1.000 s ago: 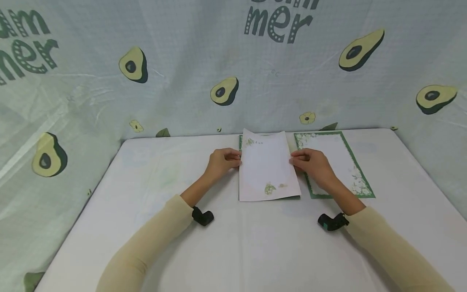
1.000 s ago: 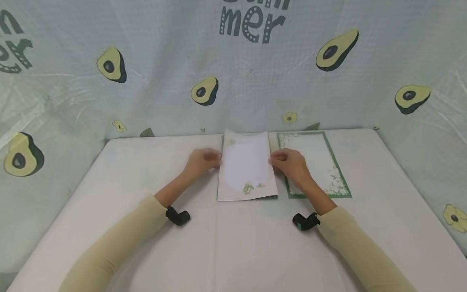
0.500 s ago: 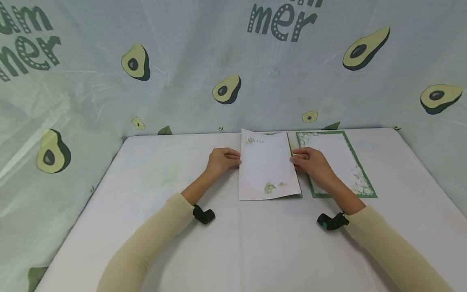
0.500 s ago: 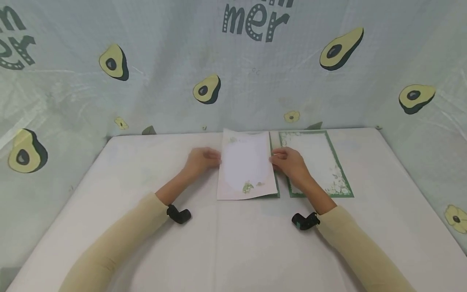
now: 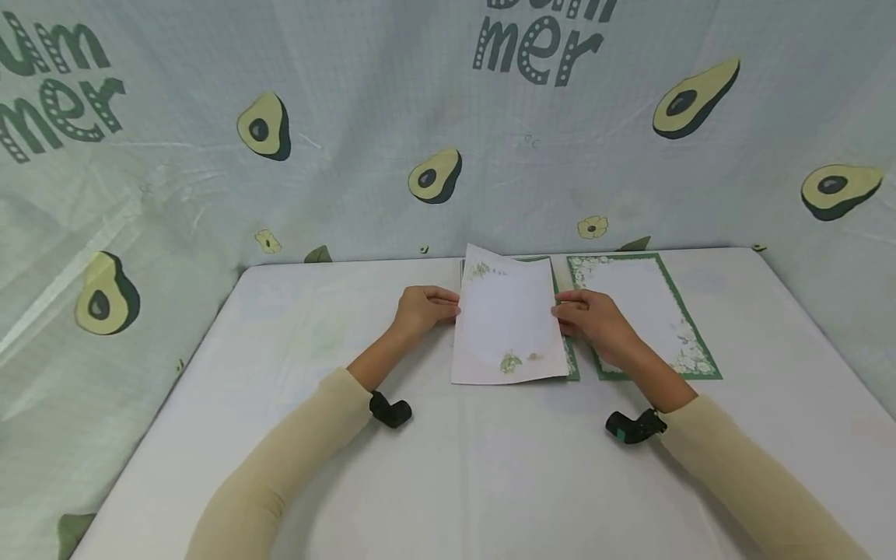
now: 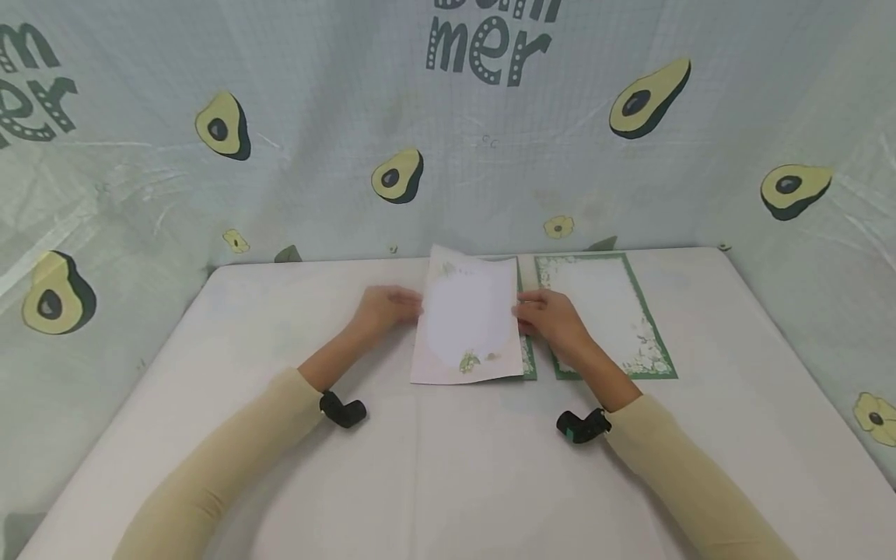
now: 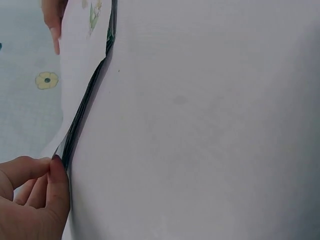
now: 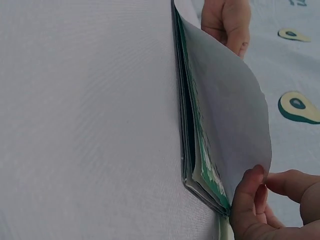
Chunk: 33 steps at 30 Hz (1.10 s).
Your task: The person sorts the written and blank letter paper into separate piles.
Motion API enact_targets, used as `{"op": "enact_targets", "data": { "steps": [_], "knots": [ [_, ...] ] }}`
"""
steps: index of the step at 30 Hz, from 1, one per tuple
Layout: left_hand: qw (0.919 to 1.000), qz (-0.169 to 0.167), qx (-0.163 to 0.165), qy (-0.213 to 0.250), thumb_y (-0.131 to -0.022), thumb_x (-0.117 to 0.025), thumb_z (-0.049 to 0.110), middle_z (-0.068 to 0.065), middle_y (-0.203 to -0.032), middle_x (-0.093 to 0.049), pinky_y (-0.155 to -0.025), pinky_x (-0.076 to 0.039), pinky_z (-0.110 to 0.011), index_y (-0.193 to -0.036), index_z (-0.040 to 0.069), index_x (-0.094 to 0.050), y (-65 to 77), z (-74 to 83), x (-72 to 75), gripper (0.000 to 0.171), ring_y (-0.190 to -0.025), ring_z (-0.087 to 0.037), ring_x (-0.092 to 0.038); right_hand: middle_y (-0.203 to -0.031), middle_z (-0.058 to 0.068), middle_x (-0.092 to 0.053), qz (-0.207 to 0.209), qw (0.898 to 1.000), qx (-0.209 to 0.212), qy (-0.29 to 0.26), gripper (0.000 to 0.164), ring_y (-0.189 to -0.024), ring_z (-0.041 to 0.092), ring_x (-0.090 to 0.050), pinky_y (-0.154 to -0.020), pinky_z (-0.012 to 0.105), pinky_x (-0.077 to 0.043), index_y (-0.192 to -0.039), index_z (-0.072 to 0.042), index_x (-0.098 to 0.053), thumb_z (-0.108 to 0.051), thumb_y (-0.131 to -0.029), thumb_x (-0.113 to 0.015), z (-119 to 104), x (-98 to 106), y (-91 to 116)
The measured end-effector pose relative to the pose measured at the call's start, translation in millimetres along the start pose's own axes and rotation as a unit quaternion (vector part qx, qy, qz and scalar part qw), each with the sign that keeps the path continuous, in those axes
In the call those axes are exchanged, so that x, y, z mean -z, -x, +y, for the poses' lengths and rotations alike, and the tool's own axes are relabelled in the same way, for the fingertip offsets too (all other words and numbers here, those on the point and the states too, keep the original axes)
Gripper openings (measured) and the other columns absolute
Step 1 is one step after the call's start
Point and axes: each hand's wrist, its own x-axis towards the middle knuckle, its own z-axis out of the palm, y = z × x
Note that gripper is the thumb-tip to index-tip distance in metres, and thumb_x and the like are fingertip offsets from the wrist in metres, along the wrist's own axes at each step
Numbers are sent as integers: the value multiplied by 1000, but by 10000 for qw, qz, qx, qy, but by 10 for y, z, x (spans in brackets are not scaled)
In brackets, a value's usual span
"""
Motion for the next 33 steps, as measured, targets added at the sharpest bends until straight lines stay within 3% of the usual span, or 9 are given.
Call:
{"op": "enact_targets", "data": {
  "steps": [9,17,25,33],
  "knots": [
    [9998,43,86,147,-91,-72,-1,-15,-101,-75,-76,-62,-25,-107,-5,-74,-19,-13,-3,16,-80,-15,-72,-143,28,-49,77,9999,11,102,47,-106,6,-62,-95,21,-56,-145,10,-44,-12,-106,-55,-3,-10,4],
    [10000,-43,-34,-19,-90,-73,-3,-17,-104,-75,-76,-62,-26,-106,-6,-75,2,-6,-9,16,-80,-16,-72,-138,28,-56,278,9993,74,251,42,-98,4,-65,-89,20,-58,-140,9,-49,-12,-105,-58,38,-40,-9],
    [9986,-123,-144,-504,-91,-75,-1,-15,-110,-74,-78,-62,-25,-106,-4,-76,39,7,-30,15,-87,-19,-74,-134,29,-59,434,9984,182,324,40,-95,4,-66,-87,21,-59,-137,9,-51,-12,-104,-60,59,-66,37],
    [9975,-111,-222,-655,-88,-78,-1,-15,-102,-76,-74,-62,-25,-105,-4,-75,69,14,-46,18,-83,-19,-74,-129,28,-63,630,9972,357,175,40,-94,4,-67,-86,21,-59,-134,10,-54,-13,-103,-62,104,-92,90]
  ]
}}
